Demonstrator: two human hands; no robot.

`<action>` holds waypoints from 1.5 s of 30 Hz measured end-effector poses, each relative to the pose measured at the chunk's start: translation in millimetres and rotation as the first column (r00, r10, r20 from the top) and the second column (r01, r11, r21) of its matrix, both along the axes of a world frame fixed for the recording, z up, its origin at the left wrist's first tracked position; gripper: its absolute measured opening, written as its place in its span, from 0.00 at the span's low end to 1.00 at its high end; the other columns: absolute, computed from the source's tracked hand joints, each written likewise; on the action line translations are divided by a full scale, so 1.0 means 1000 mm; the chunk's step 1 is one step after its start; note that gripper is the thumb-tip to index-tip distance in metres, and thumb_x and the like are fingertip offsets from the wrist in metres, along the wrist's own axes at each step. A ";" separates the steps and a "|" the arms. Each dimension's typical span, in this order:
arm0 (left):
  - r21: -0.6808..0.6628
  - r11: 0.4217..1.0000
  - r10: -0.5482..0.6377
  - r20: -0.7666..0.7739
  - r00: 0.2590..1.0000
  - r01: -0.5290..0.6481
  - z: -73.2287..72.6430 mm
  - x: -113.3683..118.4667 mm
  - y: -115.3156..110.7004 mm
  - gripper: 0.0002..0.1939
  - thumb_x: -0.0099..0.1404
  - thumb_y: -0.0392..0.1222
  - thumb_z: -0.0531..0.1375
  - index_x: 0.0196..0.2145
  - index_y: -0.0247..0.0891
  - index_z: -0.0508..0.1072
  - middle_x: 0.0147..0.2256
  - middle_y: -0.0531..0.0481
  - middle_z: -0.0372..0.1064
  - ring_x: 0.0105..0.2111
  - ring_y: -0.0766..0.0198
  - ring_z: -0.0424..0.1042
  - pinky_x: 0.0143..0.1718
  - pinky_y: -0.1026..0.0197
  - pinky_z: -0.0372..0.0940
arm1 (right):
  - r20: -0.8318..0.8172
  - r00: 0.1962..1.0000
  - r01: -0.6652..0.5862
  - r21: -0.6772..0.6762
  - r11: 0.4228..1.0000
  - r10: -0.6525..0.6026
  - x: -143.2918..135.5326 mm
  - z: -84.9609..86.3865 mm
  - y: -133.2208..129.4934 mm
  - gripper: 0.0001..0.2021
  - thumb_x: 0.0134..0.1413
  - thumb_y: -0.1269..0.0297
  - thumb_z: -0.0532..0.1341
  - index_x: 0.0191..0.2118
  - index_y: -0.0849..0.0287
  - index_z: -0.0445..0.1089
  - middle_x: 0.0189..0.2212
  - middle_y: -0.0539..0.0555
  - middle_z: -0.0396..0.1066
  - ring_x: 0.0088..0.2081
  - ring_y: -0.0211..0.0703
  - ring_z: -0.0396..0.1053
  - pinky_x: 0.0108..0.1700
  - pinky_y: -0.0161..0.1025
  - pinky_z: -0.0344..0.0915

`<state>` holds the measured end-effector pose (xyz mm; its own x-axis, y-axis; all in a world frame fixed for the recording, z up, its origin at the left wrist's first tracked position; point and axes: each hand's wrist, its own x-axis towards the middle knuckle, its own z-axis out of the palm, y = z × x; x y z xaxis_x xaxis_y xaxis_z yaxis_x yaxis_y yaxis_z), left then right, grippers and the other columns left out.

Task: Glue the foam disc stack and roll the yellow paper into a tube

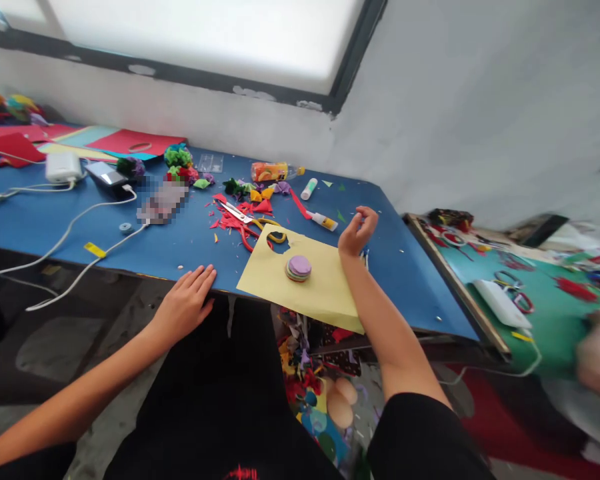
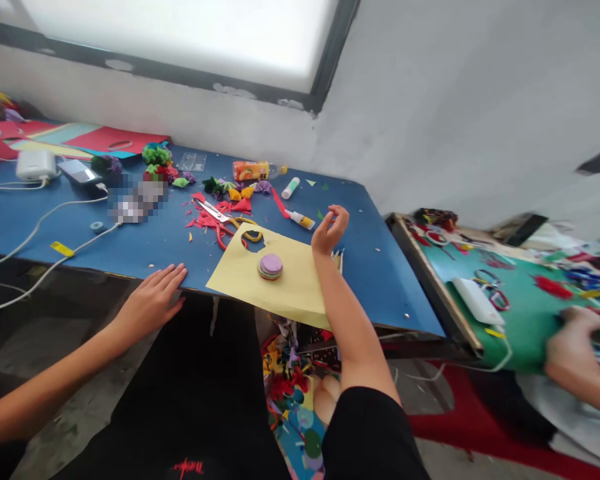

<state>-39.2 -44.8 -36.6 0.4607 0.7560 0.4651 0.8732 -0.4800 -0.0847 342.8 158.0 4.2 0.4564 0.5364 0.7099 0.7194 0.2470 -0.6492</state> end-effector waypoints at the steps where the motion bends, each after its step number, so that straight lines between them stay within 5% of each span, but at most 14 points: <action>1: 0.029 0.999 0.015 0.014 1.000 -0.016 -0.003 0.000 -0.004 0.23 0.68 0.37 0.49 0.57 0.22 0.65 0.58 0.34 0.63 0.56 0.45 0.65 0.56 0.45 0.62 | -0.007 1.000 0.027 0.026 0.999 -0.026 0.004 0.003 0.000 0.12 0.60 0.60 0.44 0.40 0.57 0.61 0.44 0.60 0.64 0.50 0.46 0.64 0.51 0.48 0.63; 9: 0.075 0.991 0.100 0.097 0.990 -0.108 -0.026 0.003 -0.029 0.34 0.70 0.35 0.50 0.69 0.32 0.39 0.62 0.36 0.55 0.62 0.47 0.56 0.63 0.45 0.51 | -0.155 0.960 0.239 0.011 0.971 -0.234 0.056 0.026 0.006 0.23 0.62 0.61 0.30 0.47 0.59 0.58 0.46 0.62 0.62 0.51 0.47 0.65 0.53 0.50 0.63; 12: 0.007 0.990 0.139 0.118 0.983 -0.141 -0.027 0.004 -0.036 0.35 0.70 0.36 0.50 0.69 0.36 0.36 0.64 0.37 0.52 0.64 0.48 0.53 0.65 0.44 0.46 | -0.142 0.968 0.193 -0.105 0.976 -0.207 0.067 0.038 0.005 0.29 0.63 0.58 0.26 0.49 0.60 0.61 0.47 0.62 0.64 0.49 0.45 0.68 0.46 0.43 0.68; 15: -0.030 0.990 0.141 0.141 0.980 -0.138 -0.025 0.006 -0.035 0.37 0.70 0.36 0.51 0.69 0.37 0.34 0.63 0.37 0.53 0.63 0.46 0.54 0.64 0.42 0.48 | -0.092 0.990 0.070 -0.308 0.949 -0.103 0.070 0.049 0.005 0.26 0.64 0.55 0.34 0.46 0.60 0.66 0.43 0.59 0.71 0.41 0.41 0.72 0.39 0.36 0.69; 18: -0.047 0.989 0.147 0.161 0.976 -0.141 -0.023 0.009 -0.031 0.38 0.70 0.36 0.51 0.69 0.38 0.32 0.62 0.35 0.55 0.62 0.45 0.56 0.63 0.40 0.51 | -0.027 0.999 -0.031 -0.556 0.831 0.019 0.074 0.055 0.001 0.16 0.60 0.55 0.51 0.38 0.59 0.70 0.36 0.55 0.75 0.34 0.38 0.72 0.35 0.34 0.68; 21: -0.051 0.986 0.163 0.172 0.971 -0.157 -0.022 0.013 -0.029 0.39 0.70 0.36 0.52 0.69 0.39 0.31 0.62 0.34 0.56 0.62 0.44 0.57 0.63 0.39 0.48 | 0.056 0.995 -0.012 -0.772 0.636 0.087 0.081 0.055 -0.009 0.09 0.48 0.59 0.64 0.27 0.60 0.71 0.25 0.54 0.73 0.29 0.40 0.70 0.34 0.37 0.68; 24: -0.057 0.983 0.182 0.194 0.964 -0.174 -0.020 0.016 -0.026 0.39 0.70 0.37 0.52 0.69 0.38 0.30 0.61 0.34 0.56 0.61 0.44 0.58 0.64 0.38 0.45 | 0.139 0.985 0.080 -0.891 0.448 0.100 0.088 0.052 -0.019 0.12 0.41 0.61 0.69 0.19 0.60 0.68 0.17 0.54 0.68 0.26 0.45 0.69 0.33 0.42 0.67; 27: -0.057 0.985 0.172 0.205 0.963 -0.163 -0.019 0.020 -0.022 0.40 0.70 0.37 0.53 0.69 0.34 0.31 0.61 0.31 0.56 0.60 0.42 0.59 0.63 0.38 0.47 | 0.206 0.973 0.155 -0.918 0.365 0.104 0.088 0.050 -0.027 0.13 0.43 0.59 0.68 0.18 0.59 0.67 0.18 0.55 0.68 0.26 0.47 0.70 0.33 0.43 0.67; 35: -0.036 0.983 0.185 0.251 0.950 -0.181 -0.036 0.022 -0.028 0.43 0.68 0.38 0.55 0.68 0.33 0.28 0.65 0.29 0.46 0.65 0.40 0.47 0.63 0.35 0.46 | 0.432 0.900 0.328 -0.759 0.563 0.057 0.080 0.057 -0.050 0.13 0.57 0.55 0.57 0.37 0.59 0.72 0.40 0.61 0.74 0.44 0.51 0.71 0.44 0.44 0.64; 45: -0.091 0.974 0.227 0.294 0.929 -0.209 -0.030 0.026 -0.034 0.40 0.70 0.38 0.53 0.68 0.38 0.29 0.65 0.34 0.46 0.65 0.43 0.48 0.64 0.33 0.40 | 0.461 0.866 0.261 -0.748 0.610 0.195 0.054 0.035 -0.030 0.13 0.52 0.53 0.61 0.35 0.58 0.76 0.37 0.59 0.76 0.43 0.51 0.71 0.44 0.43 0.65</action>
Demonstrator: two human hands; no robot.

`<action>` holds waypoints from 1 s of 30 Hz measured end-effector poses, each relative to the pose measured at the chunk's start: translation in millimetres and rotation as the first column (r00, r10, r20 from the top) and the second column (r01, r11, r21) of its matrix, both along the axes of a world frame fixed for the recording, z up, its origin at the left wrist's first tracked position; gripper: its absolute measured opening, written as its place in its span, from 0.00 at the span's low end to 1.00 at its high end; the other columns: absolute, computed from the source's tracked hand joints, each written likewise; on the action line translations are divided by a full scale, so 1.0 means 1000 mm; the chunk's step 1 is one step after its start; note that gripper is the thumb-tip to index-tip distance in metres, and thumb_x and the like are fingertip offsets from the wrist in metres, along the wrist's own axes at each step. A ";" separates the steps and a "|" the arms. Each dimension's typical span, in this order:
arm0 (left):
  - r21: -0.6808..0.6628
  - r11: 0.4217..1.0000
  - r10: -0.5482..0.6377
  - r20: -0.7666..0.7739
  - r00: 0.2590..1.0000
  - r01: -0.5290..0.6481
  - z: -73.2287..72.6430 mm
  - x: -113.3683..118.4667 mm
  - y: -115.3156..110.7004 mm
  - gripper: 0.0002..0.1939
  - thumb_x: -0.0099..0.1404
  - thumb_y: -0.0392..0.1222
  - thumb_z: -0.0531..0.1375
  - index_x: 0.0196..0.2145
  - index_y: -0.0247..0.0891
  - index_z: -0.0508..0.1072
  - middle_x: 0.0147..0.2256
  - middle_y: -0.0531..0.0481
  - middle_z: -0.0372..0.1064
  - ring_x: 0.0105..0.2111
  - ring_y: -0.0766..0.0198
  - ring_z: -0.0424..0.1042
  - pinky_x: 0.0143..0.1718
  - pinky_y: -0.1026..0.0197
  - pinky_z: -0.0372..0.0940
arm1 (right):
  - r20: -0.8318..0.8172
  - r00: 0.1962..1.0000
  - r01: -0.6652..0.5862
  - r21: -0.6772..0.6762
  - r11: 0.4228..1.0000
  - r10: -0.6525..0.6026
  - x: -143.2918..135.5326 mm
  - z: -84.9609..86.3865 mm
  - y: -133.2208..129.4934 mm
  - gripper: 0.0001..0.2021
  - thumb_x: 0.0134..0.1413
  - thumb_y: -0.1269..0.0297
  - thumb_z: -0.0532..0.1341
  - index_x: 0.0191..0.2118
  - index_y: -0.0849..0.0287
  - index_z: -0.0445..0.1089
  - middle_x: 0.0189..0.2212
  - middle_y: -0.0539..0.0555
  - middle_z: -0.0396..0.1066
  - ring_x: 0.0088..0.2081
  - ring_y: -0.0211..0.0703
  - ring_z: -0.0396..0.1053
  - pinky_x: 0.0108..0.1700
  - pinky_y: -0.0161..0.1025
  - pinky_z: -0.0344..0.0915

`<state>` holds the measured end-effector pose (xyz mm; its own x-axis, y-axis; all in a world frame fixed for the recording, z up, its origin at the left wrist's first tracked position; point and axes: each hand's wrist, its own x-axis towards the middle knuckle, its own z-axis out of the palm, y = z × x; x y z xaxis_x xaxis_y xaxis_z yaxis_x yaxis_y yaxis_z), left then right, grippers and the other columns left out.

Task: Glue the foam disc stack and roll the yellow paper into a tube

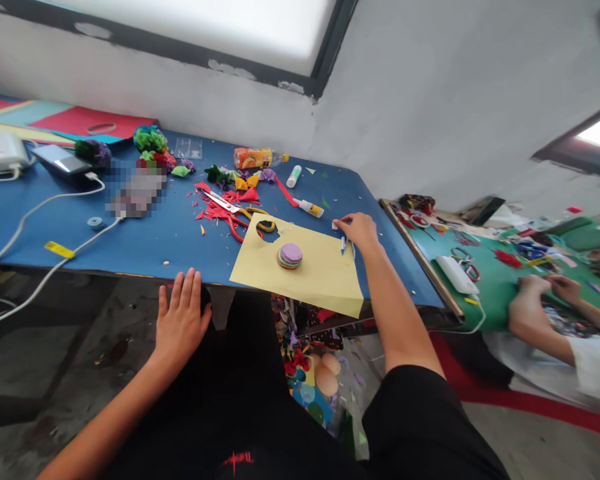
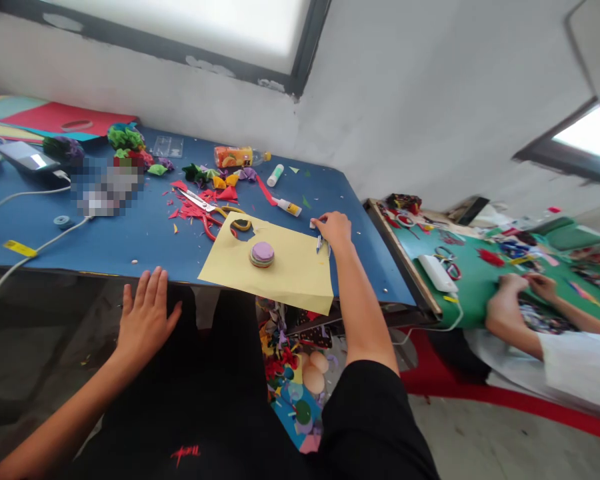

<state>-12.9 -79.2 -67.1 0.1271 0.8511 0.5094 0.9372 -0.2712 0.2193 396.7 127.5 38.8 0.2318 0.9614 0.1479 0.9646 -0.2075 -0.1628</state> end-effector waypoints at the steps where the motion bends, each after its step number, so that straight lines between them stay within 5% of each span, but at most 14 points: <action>1: 0.003 1.000 0.005 -0.001 1.000 -0.005 0.002 0.002 0.002 0.40 0.69 0.38 0.53 0.69 0.37 0.30 0.65 0.33 0.47 0.65 0.43 0.50 0.64 0.33 0.40 | 0.002 1.000 -0.008 0.003 1.000 0.008 -0.004 -0.002 0.003 0.13 0.51 0.53 0.62 0.34 0.58 0.76 0.36 0.59 0.76 0.43 0.52 0.70 0.45 0.44 0.65; 6: -0.013 1.000 0.011 -0.010 1.000 -0.011 0.008 0.009 0.010 0.40 0.68 0.37 0.54 0.69 0.31 0.34 0.63 0.30 0.51 0.63 0.41 0.54 0.63 0.33 0.42 | -0.015 0.998 -0.061 0.031 0.998 0.061 -0.018 -0.001 0.006 0.13 0.53 0.55 0.60 0.33 0.59 0.75 0.36 0.61 0.75 0.42 0.53 0.70 0.45 0.46 0.65; 10: -0.045 0.999 0.005 0.044 0.999 -0.003 0.018 0.009 0.016 0.33 0.68 0.39 0.54 0.67 0.30 0.47 0.62 0.31 0.55 0.62 0.41 0.56 0.63 0.31 0.38 | -0.043 0.991 -0.121 0.126 0.985 0.127 -0.026 0.011 -0.007 0.13 0.56 0.59 0.56 0.38 0.61 0.74 0.41 0.63 0.73 0.45 0.54 0.69 0.48 0.48 0.63; 12: -0.058 0.995 -0.073 0.113 0.991 0.080 0.027 0.005 0.018 0.27 0.69 0.42 0.53 0.64 0.31 0.57 0.60 0.33 0.60 0.60 0.43 0.59 0.64 0.32 0.39 | -0.071 0.980 -0.169 0.176 0.970 0.183 -0.034 0.017 -0.019 0.15 0.57 0.61 0.53 0.40 0.62 0.73 0.41 0.63 0.73 0.44 0.53 0.69 0.48 0.48 0.63; 14: -0.036 0.970 -0.223 0.271 0.936 0.241 0.035 0.001 0.016 0.21 0.71 0.43 0.51 0.58 0.34 0.65 0.55 0.37 0.67 0.55 0.50 0.67 0.62 0.38 0.52 | -0.110 0.959 -0.236 0.205 0.950 0.262 -0.044 0.020 -0.035 0.15 0.58 0.61 0.52 0.41 0.62 0.73 0.39 0.61 0.74 0.41 0.50 0.71 0.46 0.46 0.65; 16: 0.029 0.926 -0.339 0.498 0.798 0.375 0.040 -0.002 0.009 0.17 0.72 0.42 0.50 0.53 0.36 0.70 0.47 0.42 0.74 0.44 0.59 0.75 0.51 0.52 0.69 | -0.150 0.922 -0.322 0.214 0.922 0.357 -0.057 0.020 -0.054 0.15 0.57 0.58 0.53 0.40 0.60 0.73 0.37 0.59 0.75 0.38 0.48 0.71 0.43 0.44 0.67; 18: 0.056 0.910 -0.329 0.701 0.632 0.412 0.039 -0.002 -0.001 0.15 0.72 0.42 0.51 0.50 0.37 0.74 0.36 0.47 0.78 0.30 0.65 0.77 0.36 0.61 0.73 | -0.178 0.874 -0.411 0.223 0.884 0.451 -0.070 0.016 -0.075 0.15 0.56 0.57 0.55 0.40 0.59 0.73 0.36 0.57 0.75 0.36 0.46 0.72 0.41 0.43 0.68; 23: -0.171 0.877 -0.012 0.926 0.377 0.449 0.015 0.004 -0.026 0.12 0.62 0.49 0.63 0.32 0.39 0.81 0.22 0.51 0.75 0.23 0.60 0.76 0.30 0.59 0.74 | -0.205 0.780 -0.513 0.331 0.792 0.592 -0.097 0.002 -0.130 0.11 0.57 0.56 0.57 0.38 0.55 0.73 0.38 0.57 0.75 0.41 0.49 0.72 0.47 0.49 0.68; 27: -0.260 0.828 0.230 0.966 0.121 0.498 0.003 0.005 -0.029 0.16 0.63 0.52 0.62 0.38 0.36 0.80 0.29 0.46 0.78 0.24 0.61 0.76 0.34 0.58 0.73 | -0.239 0.734 -0.504 0.435 0.746 0.636 -0.119 -0.012 -0.177 0.07 0.60 0.62 0.56 0.38 0.50 0.71 0.37 0.53 0.75 0.41 0.47 0.73 0.46 0.48 0.70; 30: -0.211 0.792 0.315 0.945 -0.087 0.573 0.009 0.008 -0.025 0.21 0.62 0.53 0.62 0.44 0.33 0.77 0.38 0.41 0.78 0.27 0.62 0.76 0.34 0.59 0.72 | -0.293 0.687 -0.498 0.475 0.725 0.664 -0.138 -0.027 -0.208 0.07 0.59 0.65 0.57 0.40 0.48 0.71 0.36 0.51 0.76 0.39 0.45 0.74 0.42 0.45 0.72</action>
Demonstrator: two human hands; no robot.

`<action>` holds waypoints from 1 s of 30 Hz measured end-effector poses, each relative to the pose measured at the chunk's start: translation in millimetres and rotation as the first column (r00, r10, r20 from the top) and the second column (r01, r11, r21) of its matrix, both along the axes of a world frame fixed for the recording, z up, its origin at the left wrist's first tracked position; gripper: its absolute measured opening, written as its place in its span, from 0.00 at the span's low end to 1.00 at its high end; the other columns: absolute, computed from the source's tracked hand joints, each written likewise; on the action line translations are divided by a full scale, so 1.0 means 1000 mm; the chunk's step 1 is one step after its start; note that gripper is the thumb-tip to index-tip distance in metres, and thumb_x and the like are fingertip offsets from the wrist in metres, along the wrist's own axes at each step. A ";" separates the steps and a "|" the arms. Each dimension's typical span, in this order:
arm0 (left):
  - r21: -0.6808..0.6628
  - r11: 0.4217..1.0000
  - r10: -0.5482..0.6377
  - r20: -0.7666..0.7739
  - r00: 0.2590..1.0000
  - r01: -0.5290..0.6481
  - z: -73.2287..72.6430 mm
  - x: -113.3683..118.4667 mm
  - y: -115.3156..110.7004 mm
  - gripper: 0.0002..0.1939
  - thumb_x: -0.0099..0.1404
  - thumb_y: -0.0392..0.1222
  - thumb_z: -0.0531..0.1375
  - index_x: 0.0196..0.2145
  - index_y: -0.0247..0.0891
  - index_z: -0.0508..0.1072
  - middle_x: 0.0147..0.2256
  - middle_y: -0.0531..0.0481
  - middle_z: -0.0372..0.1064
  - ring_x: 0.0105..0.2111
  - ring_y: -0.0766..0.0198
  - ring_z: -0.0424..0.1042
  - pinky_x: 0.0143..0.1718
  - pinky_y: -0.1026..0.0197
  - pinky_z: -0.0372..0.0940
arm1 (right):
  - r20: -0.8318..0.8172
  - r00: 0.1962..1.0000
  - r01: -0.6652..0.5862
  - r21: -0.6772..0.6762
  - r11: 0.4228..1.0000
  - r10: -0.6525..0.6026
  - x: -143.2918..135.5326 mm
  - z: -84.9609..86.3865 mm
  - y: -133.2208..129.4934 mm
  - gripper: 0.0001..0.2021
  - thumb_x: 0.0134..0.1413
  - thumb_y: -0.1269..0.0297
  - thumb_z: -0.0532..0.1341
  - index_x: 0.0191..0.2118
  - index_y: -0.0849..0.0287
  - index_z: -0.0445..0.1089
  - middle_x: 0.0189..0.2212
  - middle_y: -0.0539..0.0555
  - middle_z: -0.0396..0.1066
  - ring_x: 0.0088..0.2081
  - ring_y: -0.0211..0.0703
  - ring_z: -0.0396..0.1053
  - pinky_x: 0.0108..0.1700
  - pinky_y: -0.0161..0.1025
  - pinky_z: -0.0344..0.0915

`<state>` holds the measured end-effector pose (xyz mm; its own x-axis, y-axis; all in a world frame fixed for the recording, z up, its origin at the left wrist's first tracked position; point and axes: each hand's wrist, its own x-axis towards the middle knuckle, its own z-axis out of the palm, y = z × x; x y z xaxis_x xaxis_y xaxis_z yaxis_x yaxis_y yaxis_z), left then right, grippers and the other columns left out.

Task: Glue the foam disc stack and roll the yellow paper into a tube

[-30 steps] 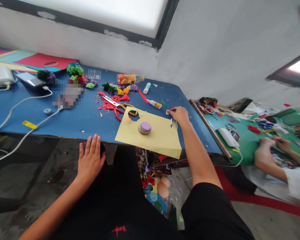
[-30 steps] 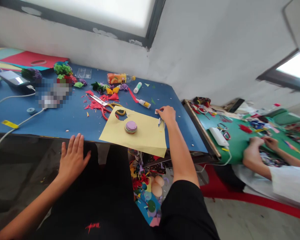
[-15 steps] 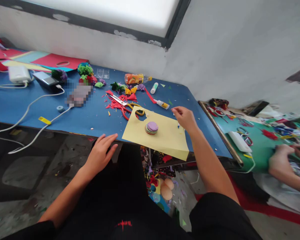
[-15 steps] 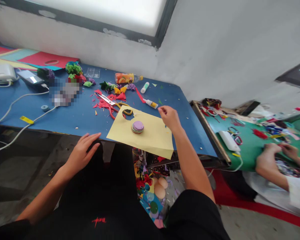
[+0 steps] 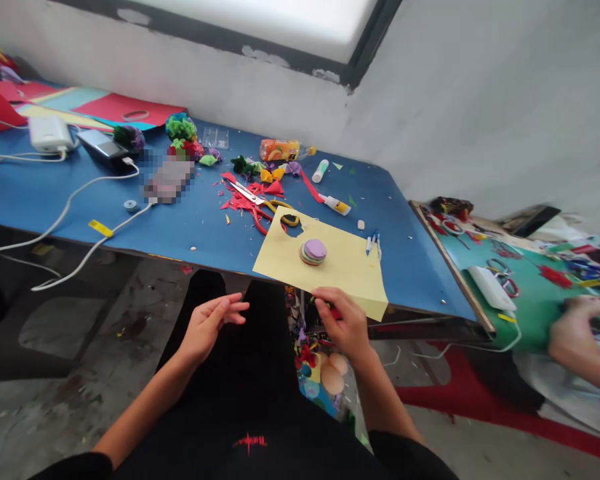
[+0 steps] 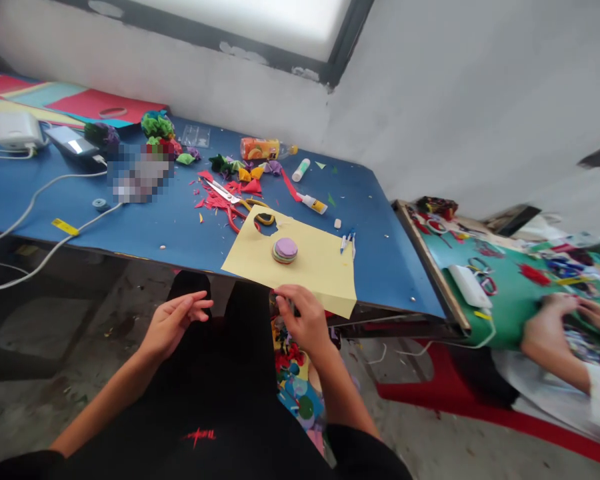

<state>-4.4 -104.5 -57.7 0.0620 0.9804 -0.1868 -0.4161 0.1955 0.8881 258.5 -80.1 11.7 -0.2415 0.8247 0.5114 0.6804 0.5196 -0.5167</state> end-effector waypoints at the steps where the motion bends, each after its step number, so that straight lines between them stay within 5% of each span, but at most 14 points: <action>1: -0.013 1.000 -0.019 0.050 0.999 0.019 0.004 0.002 0.001 0.21 0.61 0.53 0.63 0.45 0.32 0.76 0.39 0.40 0.77 0.29 0.62 0.77 0.35 0.59 0.72 | -0.023 1.000 -0.007 -0.005 1.000 0.007 -0.006 -0.005 -0.008 0.08 0.59 0.66 0.57 0.41 0.48 0.71 0.36 0.50 0.76 0.39 0.44 0.74 0.42 0.44 0.72; 6: 0.018 0.985 -0.174 0.177 0.969 0.173 0.030 0.014 0.001 0.22 0.65 0.49 0.57 0.51 0.31 0.72 0.49 0.36 0.72 0.38 0.57 0.77 0.40 0.56 0.71 | -0.149 0.989 -0.010 -0.056 0.998 0.001 -0.036 -0.017 -0.031 0.09 0.59 0.69 0.57 0.42 0.50 0.70 0.36 0.51 0.75 0.38 0.43 0.74 0.41 0.42 0.73; 10: 0.169 0.937 -0.346 0.361 0.866 0.305 0.049 0.020 -0.005 0.22 0.70 0.47 0.47 0.55 0.38 0.71 0.56 0.43 0.66 0.56 0.52 0.67 0.52 0.51 0.65 | -0.241 0.970 -0.037 0.010 0.999 0.038 -0.059 -0.006 -0.036 0.10 0.56 0.74 0.60 0.41 0.52 0.71 0.36 0.50 0.74 0.37 0.39 0.73 0.40 0.38 0.72; 14: 0.311 0.886 -0.453 0.418 0.787 0.345 0.059 0.022 -0.012 0.23 0.71 0.47 0.45 0.58 0.42 0.68 0.59 0.47 0.64 0.62 0.54 0.57 0.60 0.52 0.56 | -0.230 0.968 -0.071 0.119 0.990 0.097 -0.077 0.008 -0.036 0.12 0.53 0.77 0.63 0.41 0.55 0.72 0.35 0.50 0.73 0.37 0.35 0.72 0.40 0.33 0.70; 24: 0.325 0.863 -0.488 0.337 0.805 0.387 0.053 0.025 -0.021 0.22 0.72 0.52 0.48 0.61 0.51 0.62 0.64 0.55 0.53 0.66 0.57 0.48 0.64 0.55 0.49 | -0.172 0.984 -0.012 0.235 0.972 0.054 -0.086 -0.004 -0.032 0.15 0.50 0.77 0.65 0.44 0.53 0.73 0.35 0.50 0.73 0.36 0.37 0.71 0.38 0.35 0.71; 30: 0.204 0.855 -0.518 0.275 0.810 0.478 0.039 0.023 -0.023 0.25 0.68 0.48 0.59 0.61 0.55 0.61 0.65 0.53 0.51 0.66 0.52 0.48 0.63 0.49 0.51 | 0.033 0.990 -0.142 0.243 0.960 0.138 -0.075 -0.010 -0.028 0.11 0.55 0.77 0.61 0.43 0.57 0.70 0.35 0.53 0.74 0.36 0.39 0.71 0.38 0.37 0.70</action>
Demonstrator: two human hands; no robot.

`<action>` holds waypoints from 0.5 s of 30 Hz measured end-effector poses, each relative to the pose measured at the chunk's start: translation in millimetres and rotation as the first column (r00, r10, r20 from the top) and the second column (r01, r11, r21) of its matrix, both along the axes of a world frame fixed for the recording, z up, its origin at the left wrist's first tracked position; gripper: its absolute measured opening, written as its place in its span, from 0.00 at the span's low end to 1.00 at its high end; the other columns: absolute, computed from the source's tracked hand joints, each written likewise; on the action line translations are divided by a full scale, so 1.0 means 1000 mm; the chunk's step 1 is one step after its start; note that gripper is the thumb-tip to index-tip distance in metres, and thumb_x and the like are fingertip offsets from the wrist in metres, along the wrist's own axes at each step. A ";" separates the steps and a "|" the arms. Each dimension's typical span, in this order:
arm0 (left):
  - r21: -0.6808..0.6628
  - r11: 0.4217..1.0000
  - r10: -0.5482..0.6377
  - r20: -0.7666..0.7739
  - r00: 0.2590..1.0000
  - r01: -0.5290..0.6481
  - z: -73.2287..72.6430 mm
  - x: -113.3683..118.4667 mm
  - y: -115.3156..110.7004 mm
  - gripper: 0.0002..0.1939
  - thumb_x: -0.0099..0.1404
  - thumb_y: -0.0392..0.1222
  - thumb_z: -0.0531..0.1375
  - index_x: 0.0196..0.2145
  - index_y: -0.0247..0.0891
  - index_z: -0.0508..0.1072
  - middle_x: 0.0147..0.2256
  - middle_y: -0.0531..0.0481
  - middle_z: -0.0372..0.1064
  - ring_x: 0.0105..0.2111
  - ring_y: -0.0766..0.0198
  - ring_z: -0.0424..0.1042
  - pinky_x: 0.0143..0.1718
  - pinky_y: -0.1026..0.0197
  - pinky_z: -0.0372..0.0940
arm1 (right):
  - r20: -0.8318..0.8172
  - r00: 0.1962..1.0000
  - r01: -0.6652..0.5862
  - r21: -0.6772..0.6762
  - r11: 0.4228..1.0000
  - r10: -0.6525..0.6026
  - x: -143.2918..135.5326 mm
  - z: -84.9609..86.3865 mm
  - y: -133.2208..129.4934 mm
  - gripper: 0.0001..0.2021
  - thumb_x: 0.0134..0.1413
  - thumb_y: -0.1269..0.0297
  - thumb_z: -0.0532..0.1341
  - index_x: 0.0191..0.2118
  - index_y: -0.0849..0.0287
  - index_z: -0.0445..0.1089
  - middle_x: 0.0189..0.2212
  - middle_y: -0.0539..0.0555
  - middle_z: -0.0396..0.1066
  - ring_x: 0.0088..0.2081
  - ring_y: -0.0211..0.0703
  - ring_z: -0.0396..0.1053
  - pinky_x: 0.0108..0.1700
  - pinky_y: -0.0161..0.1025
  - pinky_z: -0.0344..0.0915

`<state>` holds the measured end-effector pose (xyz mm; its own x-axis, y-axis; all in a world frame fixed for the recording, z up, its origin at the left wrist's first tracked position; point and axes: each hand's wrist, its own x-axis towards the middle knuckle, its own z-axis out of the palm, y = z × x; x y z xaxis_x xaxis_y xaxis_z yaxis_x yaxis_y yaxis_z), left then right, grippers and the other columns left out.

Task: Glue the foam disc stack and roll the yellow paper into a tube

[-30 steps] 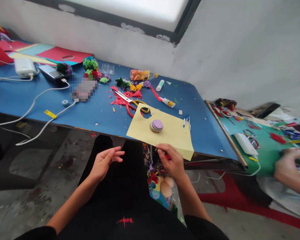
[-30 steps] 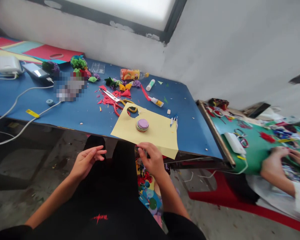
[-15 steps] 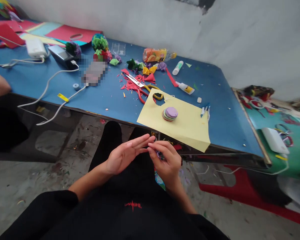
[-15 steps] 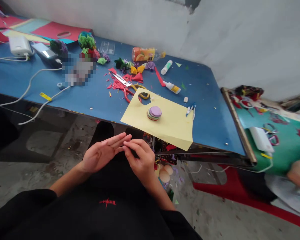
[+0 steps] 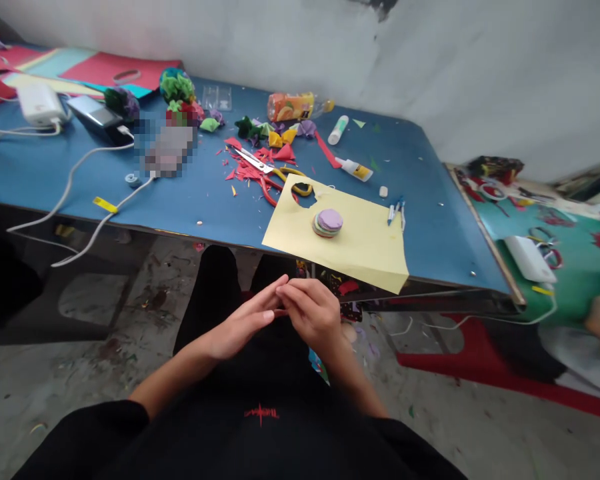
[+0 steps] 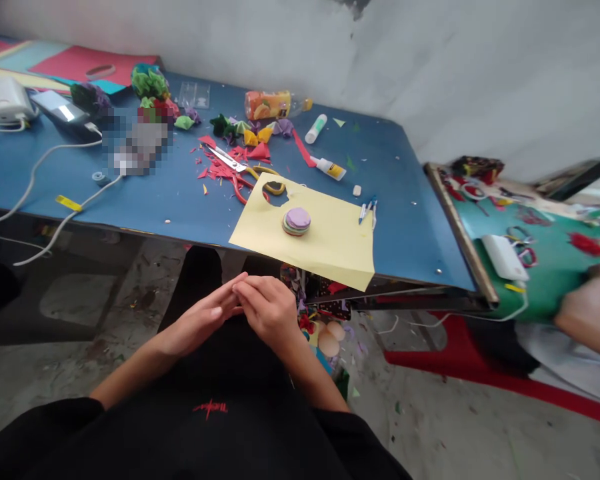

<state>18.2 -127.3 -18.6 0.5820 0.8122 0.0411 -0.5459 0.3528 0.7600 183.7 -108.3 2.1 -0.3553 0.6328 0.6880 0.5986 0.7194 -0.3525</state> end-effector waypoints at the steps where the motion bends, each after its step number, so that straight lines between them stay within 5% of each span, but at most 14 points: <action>1: -0.012 1.000 -0.016 -0.030 0.999 0.016 -0.003 0.000 0.000 0.26 0.67 0.48 0.60 0.61 0.55 0.62 0.65 0.53 0.51 0.66 0.51 0.48 0.63 0.48 0.51 | 0.024 1.000 -0.005 -0.018 1.000 0.005 0.002 -0.001 0.000 0.09 0.56 0.76 0.60 0.42 0.57 0.69 0.35 0.54 0.73 0.36 0.40 0.70 0.38 0.37 0.70; 4: -0.044 0.999 -0.033 -0.089 0.995 0.029 -0.012 0.004 0.000 0.25 0.65 0.47 0.62 0.59 0.53 0.65 0.64 0.51 0.53 0.65 0.51 0.50 0.64 0.48 0.50 | 0.037 0.999 0.004 -0.142 0.990 0.001 0.007 -0.008 -0.004 0.05 0.59 0.73 0.57 0.39 0.58 0.67 0.34 0.55 0.71 0.35 0.40 0.69 0.37 0.37 0.69; 8: -0.156 0.988 -0.009 -0.161 0.987 -0.017 -0.027 0.010 0.001 0.20 0.63 0.48 0.64 0.52 0.44 0.74 0.55 0.45 0.68 0.53 0.53 0.70 0.58 0.51 0.59 | -0.074 0.996 0.012 -0.350 0.937 -0.040 0.015 -0.021 -0.014 0.04 0.62 0.71 0.53 0.36 0.57 0.63 0.34 0.54 0.66 0.36 0.39 0.66 0.37 0.36 0.66; 15: -0.332 0.925 0.054 -0.365 0.929 -0.184 -0.059 0.001 -0.003 0.20 0.56 0.51 0.68 0.41 0.35 0.79 0.38 0.41 0.78 0.32 0.63 0.77 0.42 0.63 0.67 | -0.104 0.994 -0.022 -0.419 0.908 -0.024 0.016 -0.043 -0.022 0.11 0.64 0.68 0.49 0.30 0.57 0.62 0.28 0.52 0.63 0.31 0.37 0.64 0.34 0.35 0.63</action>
